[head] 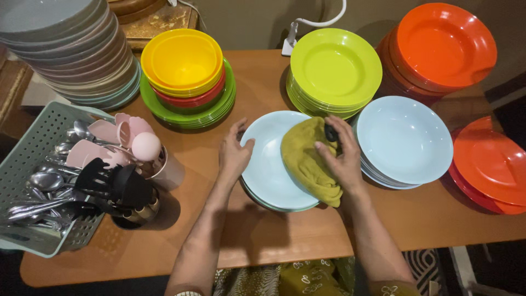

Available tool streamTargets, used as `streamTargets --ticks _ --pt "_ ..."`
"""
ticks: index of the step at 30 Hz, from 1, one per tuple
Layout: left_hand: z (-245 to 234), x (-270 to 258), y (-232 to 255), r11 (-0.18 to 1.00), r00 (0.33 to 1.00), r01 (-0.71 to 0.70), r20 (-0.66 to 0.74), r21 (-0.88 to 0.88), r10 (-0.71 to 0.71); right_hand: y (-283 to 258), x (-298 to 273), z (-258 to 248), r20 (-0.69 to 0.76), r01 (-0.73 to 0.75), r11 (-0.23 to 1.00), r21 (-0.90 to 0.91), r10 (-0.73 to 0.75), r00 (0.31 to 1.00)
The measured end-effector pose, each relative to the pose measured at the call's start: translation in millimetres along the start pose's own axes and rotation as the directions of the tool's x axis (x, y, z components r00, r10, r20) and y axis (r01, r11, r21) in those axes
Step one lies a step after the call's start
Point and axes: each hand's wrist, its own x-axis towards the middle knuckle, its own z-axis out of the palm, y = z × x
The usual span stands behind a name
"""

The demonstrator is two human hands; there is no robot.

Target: The person wipes bowls one at a time with a cloth and stacks them on the table.

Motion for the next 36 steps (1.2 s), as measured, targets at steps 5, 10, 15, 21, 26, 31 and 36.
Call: streamTargets --ticks 5,10,15,21,26,31,36 --pt "-3 2 4 0.993 0.990 0.098 -0.112 0.059 -0.091 -10 -1 3 -0.012 -0.092 0.961 -0.262 0.092 0.996" --pt "-6 2 5 0.992 0.989 0.080 -0.128 0.093 -0.068 -9 3 2 0.068 -0.247 0.892 -0.379 0.293 0.954" --pt "-7 1 5 0.997 0.991 -0.008 -0.135 0.076 0.018 -14 1 2 0.046 -0.208 0.898 -0.388 0.244 0.969" --pt "-9 4 -6 0.999 0.989 -0.023 -0.146 0.032 0.028 -23 2 1 0.035 -0.221 0.899 -0.377 0.252 0.967" --pt "-9 5 -8 0.905 0.997 0.034 -0.050 -0.424 -0.061 -20 1 2 0.041 -0.244 0.893 -0.377 0.280 0.959" --pt "-16 2 7 0.776 0.990 0.134 0.046 -0.616 -0.134 -10 -2 6 0.011 -0.037 0.933 -0.357 0.043 0.999" --pt "-22 2 8 0.602 0.985 0.163 0.169 -0.782 -0.047 -2 -3 10 0.018 0.038 0.946 -0.323 -0.034 0.999"
